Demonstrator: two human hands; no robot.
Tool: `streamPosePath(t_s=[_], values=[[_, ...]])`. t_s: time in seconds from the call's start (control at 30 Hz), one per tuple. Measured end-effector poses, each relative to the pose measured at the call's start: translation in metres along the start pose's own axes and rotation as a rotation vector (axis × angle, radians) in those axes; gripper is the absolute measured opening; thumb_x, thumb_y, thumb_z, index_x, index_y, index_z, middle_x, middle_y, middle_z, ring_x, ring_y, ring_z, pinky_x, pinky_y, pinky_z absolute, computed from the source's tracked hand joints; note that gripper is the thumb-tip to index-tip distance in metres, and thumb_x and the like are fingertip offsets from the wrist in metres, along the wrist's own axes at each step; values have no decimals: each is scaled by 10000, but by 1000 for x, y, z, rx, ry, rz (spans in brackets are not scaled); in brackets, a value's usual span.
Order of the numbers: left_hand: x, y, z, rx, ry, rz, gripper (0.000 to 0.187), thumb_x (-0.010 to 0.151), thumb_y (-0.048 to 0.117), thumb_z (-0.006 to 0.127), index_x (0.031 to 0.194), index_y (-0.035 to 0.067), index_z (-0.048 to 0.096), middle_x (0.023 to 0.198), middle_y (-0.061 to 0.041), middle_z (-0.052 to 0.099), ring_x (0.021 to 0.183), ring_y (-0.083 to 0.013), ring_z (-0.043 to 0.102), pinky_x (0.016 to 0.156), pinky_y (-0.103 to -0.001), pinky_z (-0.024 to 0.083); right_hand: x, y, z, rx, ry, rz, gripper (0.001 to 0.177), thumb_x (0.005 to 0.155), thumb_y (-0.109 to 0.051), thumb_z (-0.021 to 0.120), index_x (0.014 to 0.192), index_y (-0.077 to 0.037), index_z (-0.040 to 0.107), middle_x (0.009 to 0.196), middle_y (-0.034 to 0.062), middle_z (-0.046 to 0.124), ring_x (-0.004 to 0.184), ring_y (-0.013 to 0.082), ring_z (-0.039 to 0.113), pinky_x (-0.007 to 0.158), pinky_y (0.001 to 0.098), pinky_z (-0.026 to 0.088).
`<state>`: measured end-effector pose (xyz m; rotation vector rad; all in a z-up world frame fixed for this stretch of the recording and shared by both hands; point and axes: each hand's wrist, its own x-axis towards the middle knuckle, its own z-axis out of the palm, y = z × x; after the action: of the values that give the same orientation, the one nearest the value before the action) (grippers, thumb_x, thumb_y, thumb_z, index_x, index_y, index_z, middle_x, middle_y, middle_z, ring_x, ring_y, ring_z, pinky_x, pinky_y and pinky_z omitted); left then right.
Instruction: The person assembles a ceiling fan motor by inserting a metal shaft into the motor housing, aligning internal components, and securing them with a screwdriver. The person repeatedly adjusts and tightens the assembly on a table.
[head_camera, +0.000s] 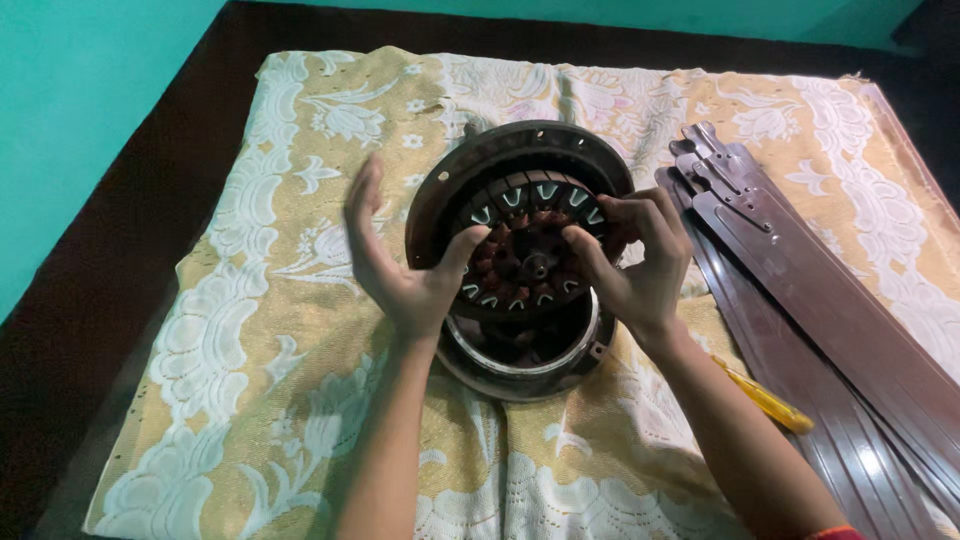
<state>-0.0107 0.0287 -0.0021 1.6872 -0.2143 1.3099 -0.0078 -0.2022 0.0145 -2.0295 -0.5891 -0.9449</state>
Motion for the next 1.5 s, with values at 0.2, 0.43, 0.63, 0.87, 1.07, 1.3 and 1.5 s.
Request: streamPosePath(t_s=[0.2,0.43,0.63,0.87,1.07,1.3,1.5], values=[[-3,4,-3,306,-57,256,516,873,550,827,1254,235,680,1078,23,543,1077,-185,469,1005,-390,344,-7,-1,1,30,-13,68,422,893,-86,878,1209,76,651,1017,90,560,768,100,621,613,224,539],[-5,18,5,202,-117,77,241,938,348,855,1144,239,795,1154,28,598,1074,-217,481,950,-342,400,-32,5,17,101,105,167,341,952,-66,854,1169,69,628,1038,73,545,801,84,637,676,217,586],[2,37,0,261,-133,53,272,906,317,884,1144,206,812,1124,33,613,938,-189,486,888,-366,427,-25,2,7,67,34,206,378,883,-104,884,1148,33,652,1029,56,606,826,101,662,640,230,585],[-7,54,-19,341,-74,21,301,876,320,882,1139,188,819,1292,-4,605,1122,-247,498,1000,-393,423,-16,-15,0,17,68,68,559,887,-93,873,1379,-34,613,1220,114,558,1055,156,620,809,277,601],[-4,31,-7,164,-3,47,152,906,299,767,931,149,779,1426,-115,502,1326,-353,390,1137,-461,324,-24,-11,8,-106,66,27,616,850,-98,888,1403,-39,624,1221,143,591,996,209,620,772,298,568],[-36,-12,11,-559,-9,-681,372,1112,317,554,1374,53,548,983,-86,512,900,-154,448,849,-293,378,17,-21,-8,-208,61,-180,486,933,-190,848,1361,-89,640,1309,123,617,1160,278,643,978,407,563],[-40,-25,7,-556,-78,-535,446,1110,347,473,1315,-17,628,1236,-55,701,1134,-130,638,1018,-272,500,39,-62,36,-418,-442,-534,710,1000,-530,601,1529,-63,523,1608,164,445,1531,307,379,1268,563,215]])
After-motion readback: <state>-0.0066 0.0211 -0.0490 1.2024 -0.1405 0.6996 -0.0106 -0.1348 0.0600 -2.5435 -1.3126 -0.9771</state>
